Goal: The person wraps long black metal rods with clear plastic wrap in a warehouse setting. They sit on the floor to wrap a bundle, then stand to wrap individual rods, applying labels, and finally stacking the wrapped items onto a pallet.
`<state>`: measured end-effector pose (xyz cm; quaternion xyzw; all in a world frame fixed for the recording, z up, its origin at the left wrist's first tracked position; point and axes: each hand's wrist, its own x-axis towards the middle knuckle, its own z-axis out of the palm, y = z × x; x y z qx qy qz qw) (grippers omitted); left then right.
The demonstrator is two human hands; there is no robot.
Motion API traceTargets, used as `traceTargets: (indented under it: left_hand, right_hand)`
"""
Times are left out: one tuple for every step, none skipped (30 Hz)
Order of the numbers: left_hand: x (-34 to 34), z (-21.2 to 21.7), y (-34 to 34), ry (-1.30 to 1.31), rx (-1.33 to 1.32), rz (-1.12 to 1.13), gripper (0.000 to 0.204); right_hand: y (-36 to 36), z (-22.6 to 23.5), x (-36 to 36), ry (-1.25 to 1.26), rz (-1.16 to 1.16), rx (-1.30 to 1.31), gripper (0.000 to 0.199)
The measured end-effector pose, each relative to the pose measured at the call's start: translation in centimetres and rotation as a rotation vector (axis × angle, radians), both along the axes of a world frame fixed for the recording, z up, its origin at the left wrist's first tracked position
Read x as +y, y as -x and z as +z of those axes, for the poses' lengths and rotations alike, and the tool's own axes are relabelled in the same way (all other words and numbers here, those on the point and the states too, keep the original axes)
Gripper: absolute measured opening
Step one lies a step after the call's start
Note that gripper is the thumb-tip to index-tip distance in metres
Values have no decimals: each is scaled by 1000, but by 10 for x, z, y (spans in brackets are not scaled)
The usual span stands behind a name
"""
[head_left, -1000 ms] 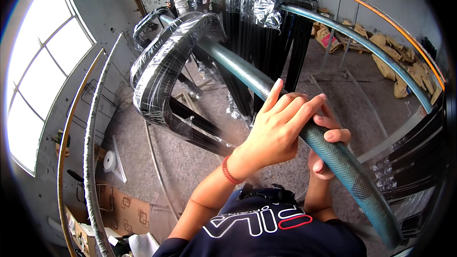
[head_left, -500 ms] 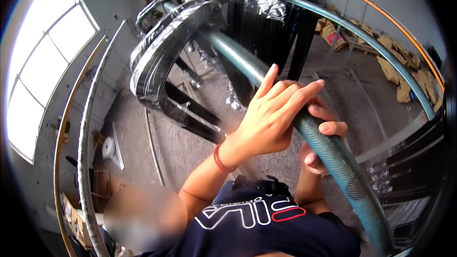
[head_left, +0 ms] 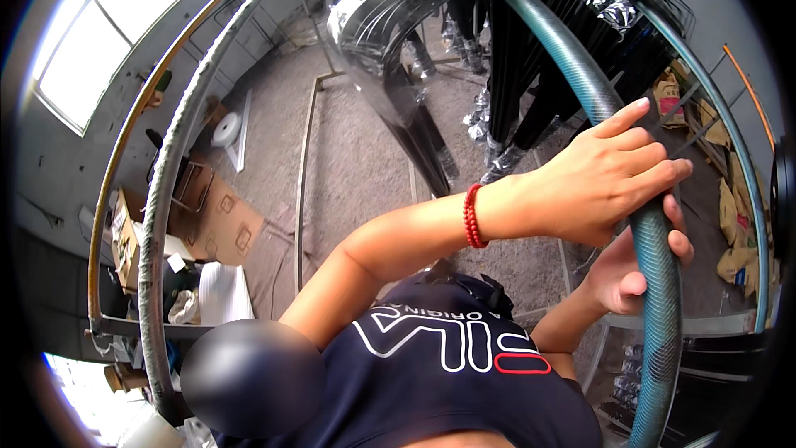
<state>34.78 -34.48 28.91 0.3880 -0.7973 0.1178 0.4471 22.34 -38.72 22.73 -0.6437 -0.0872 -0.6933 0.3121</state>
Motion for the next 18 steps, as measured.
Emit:
traceTargets:
  left_hand:
    - [3,-2,-2,56,1,45,63]
    - [7,-4,-5,112,1,88,66]
    - [11,-5,-8,175,-1,130,70]
    - [25,0,-19,47,-109,239,74]
    - [32,0,-26,86,-74,334,71]
    - [39,-4,-36,133,-6,402,74]
    - [50,-6,-45,124,80,411,70]
    - [51,-15,-61,202,38,549,67]
    - [61,-18,-66,191,126,646,69]
    - [68,-24,-75,160,133,750,68]
    - [71,-31,-84,139,128,824,68]
    - [76,-40,-91,119,159,922,68]
    - [79,-48,-96,99,189,1019,67]
    - [82,-54,-98,90,230,1040,68]
    - [84,-58,-101,85,272,1062,69]
    - [87,-62,-104,80,314,1084,70]
    - [88,-66,-109,55,325,1083,70]
    - [90,-72,-114,28,339,1087,71]
  right_hand:
    - [-1,0,3,-1,17,-4,54]
    - [-4,2,6,-1,33,-7,54]
    - [-7,3,7,5,47,-12,54]
    - [-8,2,5,26,60,-7,54]
    - [-8,2,4,12,22,-6,54]
    - [-10,1,4,-7,-13,-9,54]
    - [-11,0,6,-29,-45,-10,54]
    - [-11,2,6,-33,-20,-12,53]
    - [-12,1,6,-37,-4,-24,53]
    - [-13,2,4,-35,3,-31,53]
    - [-13,2,4,-33,11,-39,52]
    - [-16,5,9,-61,85,-75,51]
    - [-16,5,9,-63,76,-72,51]
    - [-14,4,9,-64,66,-69,51]
    - [-13,4,8,-61,59,-66,51]
    - [-13,4,8,-47,70,-60,52]
    - [-14,5,9,-51,67,-64,51]
    - [-14,5,10,-56,69,-65,51]
